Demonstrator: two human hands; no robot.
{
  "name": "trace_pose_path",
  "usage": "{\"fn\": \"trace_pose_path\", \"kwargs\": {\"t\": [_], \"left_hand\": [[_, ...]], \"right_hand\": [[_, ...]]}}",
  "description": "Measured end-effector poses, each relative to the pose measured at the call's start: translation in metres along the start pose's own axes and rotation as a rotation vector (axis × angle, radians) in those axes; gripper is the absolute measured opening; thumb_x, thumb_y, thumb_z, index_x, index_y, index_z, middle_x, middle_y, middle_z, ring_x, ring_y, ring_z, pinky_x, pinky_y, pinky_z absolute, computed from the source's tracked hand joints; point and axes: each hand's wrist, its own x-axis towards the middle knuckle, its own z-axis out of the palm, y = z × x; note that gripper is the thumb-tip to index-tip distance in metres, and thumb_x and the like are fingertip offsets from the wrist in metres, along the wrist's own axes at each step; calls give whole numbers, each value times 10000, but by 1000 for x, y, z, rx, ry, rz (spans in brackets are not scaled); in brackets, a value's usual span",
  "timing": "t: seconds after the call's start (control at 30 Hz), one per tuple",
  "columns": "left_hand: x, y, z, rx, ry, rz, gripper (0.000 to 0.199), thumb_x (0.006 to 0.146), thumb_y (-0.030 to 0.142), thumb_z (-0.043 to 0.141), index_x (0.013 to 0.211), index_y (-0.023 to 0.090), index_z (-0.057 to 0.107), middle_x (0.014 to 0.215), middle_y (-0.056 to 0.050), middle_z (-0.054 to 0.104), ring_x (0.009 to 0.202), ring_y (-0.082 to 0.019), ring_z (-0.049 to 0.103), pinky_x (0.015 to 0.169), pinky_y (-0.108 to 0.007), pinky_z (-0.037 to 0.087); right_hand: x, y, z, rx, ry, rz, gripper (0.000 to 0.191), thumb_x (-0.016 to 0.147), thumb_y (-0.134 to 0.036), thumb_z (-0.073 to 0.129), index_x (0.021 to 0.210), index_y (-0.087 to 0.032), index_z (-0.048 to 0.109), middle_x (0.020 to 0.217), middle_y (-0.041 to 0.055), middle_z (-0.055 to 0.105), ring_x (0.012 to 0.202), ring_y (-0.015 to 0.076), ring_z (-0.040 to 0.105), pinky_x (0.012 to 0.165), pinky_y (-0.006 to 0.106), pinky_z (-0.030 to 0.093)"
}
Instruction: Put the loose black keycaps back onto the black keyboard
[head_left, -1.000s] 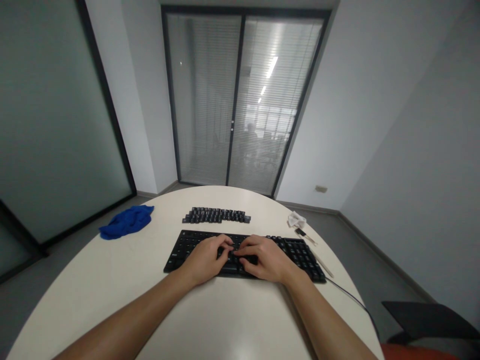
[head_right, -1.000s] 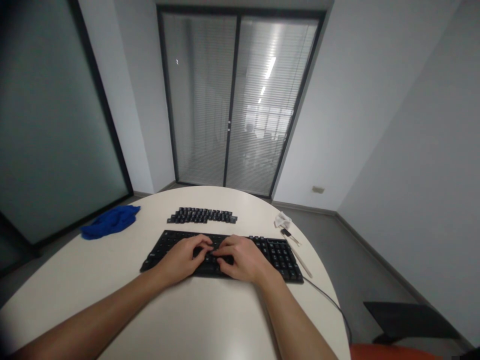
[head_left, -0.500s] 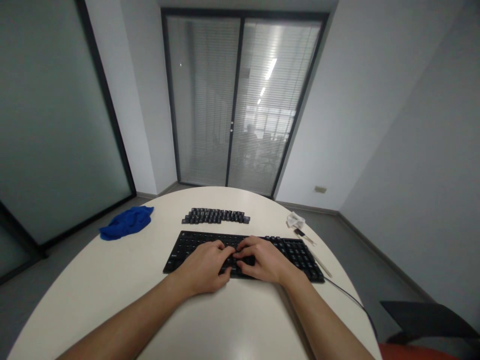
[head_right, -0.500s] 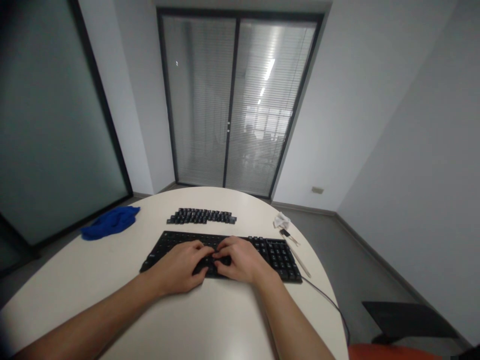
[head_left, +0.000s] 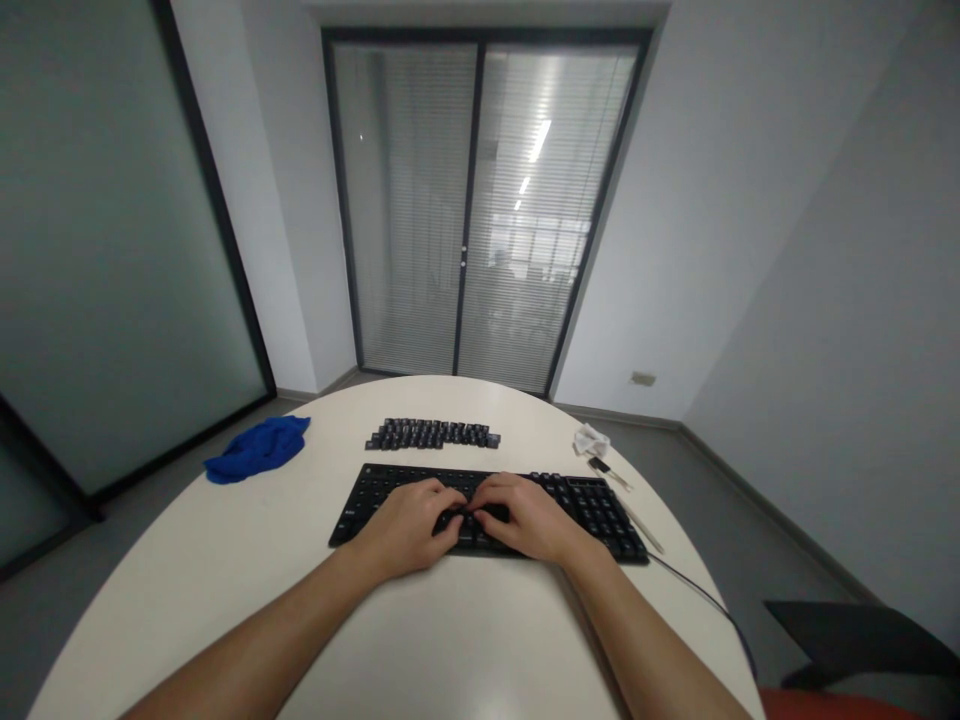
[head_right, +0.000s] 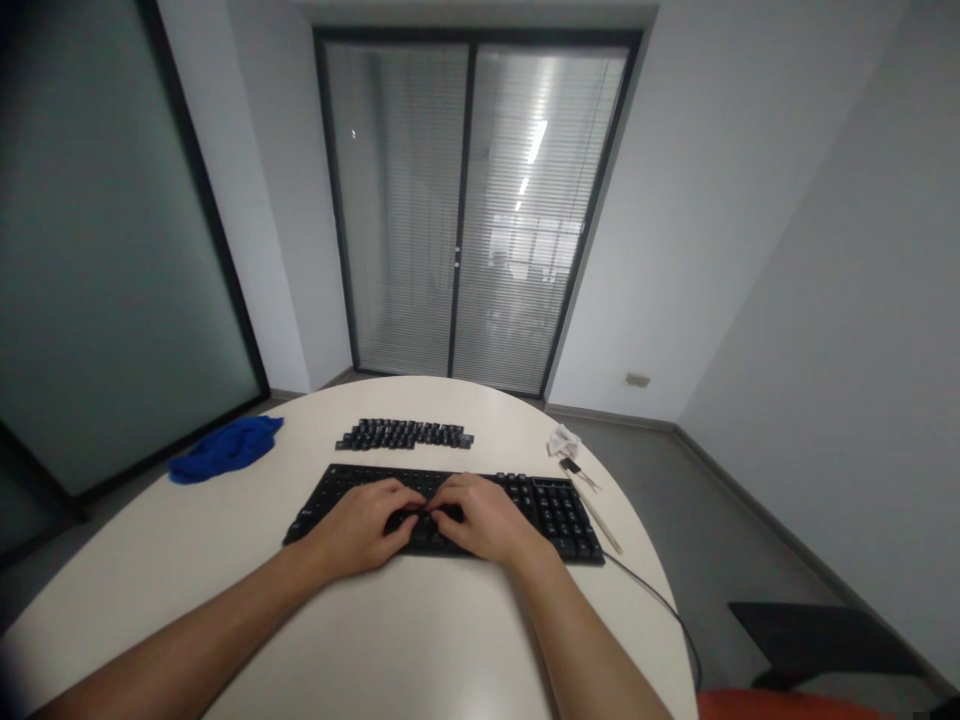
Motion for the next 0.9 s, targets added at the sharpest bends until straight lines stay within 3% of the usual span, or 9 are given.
{"fn": "trace_pose_path", "kwargs": {"t": [0.37, 0.63, 0.8, 0.9], "left_hand": [[0, -6, 5, -73, 62, -44, 239, 961, 282, 508, 1102, 234, 696, 1027, -45, 721, 957, -208, 665, 891, -335, 512], [9, -16, 0, -157, 102, -157, 228, 958, 292, 499, 1032, 243, 710, 1010, -26, 746, 938, -200, 681, 880, -310, 500], [24, -35, -6, -34, 155, -338, 220, 930, 295, 522, 1054, 238, 695, 1064, -25, 735, 932, -210, 677, 854, -322, 508], [38, -48, -9, 93, 110, -331, 218, 907, 253, 557, 1090, 236, 673, 1141, -39, 703, 1041, -226, 648, 895, -326, 498]], "right_hand": [[-2, 17, 6, -2, 143, 68, 250, 917, -214, 621, 1157, -223, 687, 1135, 76, 696, 1099, 240, 599, 996, 397, 464], [-4, 22, 7, 4, 116, 89, 215, 940, -264, 608, 1126, -223, 707, 1168, 78, 686, 1124, 241, 594, 1025, 400, 462], [-5, 24, 7, 9, 111, 83, 210, 940, -270, 611, 1116, -222, 714, 1195, 77, 686, 1142, 236, 594, 1033, 388, 460], [-5, 24, 8, 10, 119, 85, 209, 940, -279, 613, 1114, -223, 716, 1189, 76, 689, 1139, 236, 595, 1033, 388, 459]]}}
